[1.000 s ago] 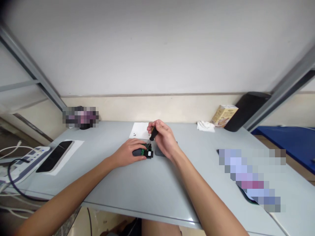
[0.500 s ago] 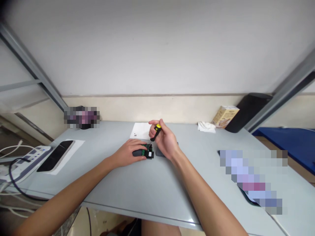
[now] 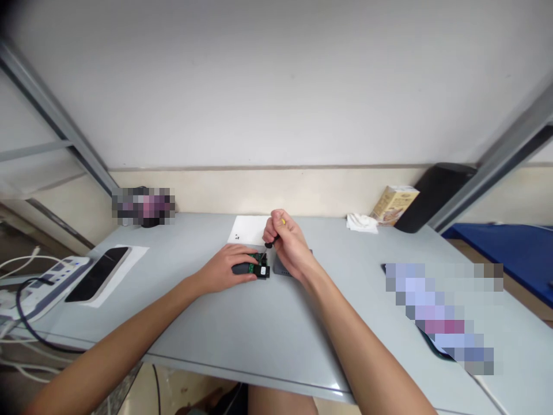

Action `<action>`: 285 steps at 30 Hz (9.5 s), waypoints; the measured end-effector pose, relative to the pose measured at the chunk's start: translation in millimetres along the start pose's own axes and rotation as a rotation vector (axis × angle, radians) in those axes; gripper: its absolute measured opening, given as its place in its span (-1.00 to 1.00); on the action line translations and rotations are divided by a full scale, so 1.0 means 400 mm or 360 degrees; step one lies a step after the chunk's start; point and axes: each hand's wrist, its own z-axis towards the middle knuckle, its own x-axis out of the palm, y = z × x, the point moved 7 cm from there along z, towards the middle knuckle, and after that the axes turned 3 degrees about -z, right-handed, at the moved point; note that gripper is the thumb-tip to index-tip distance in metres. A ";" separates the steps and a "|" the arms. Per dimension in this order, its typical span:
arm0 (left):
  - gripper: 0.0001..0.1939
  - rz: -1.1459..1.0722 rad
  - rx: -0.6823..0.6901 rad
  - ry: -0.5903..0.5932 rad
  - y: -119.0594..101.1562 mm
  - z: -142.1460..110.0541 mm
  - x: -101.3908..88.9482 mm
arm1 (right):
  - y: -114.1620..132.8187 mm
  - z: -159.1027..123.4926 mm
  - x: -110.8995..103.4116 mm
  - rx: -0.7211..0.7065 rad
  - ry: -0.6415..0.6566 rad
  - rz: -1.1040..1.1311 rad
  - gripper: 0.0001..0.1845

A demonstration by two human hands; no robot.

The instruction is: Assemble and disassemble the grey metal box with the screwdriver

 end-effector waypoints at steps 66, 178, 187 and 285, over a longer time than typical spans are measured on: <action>-0.69 -0.0007 -0.0021 -0.0014 -0.001 0.001 0.002 | -0.013 0.003 -0.020 0.0047 -0.0125 0.0091 -0.68; -0.71 0.0091 0.0003 0.0120 -0.032 0.002 -0.005 | 0.080 -0.016 -0.068 -0.0464 -0.0493 -0.2361 -0.59; -0.68 0.0060 -0.0012 -0.0126 -0.028 0.000 -0.044 | 0.072 -0.006 -0.100 -0.0407 -0.0593 -0.2547 -0.60; -0.67 0.0028 -0.0336 -0.0234 0.068 -0.014 -0.065 | -0.038 -0.034 -0.047 -0.0345 -0.0322 -0.1228 -0.61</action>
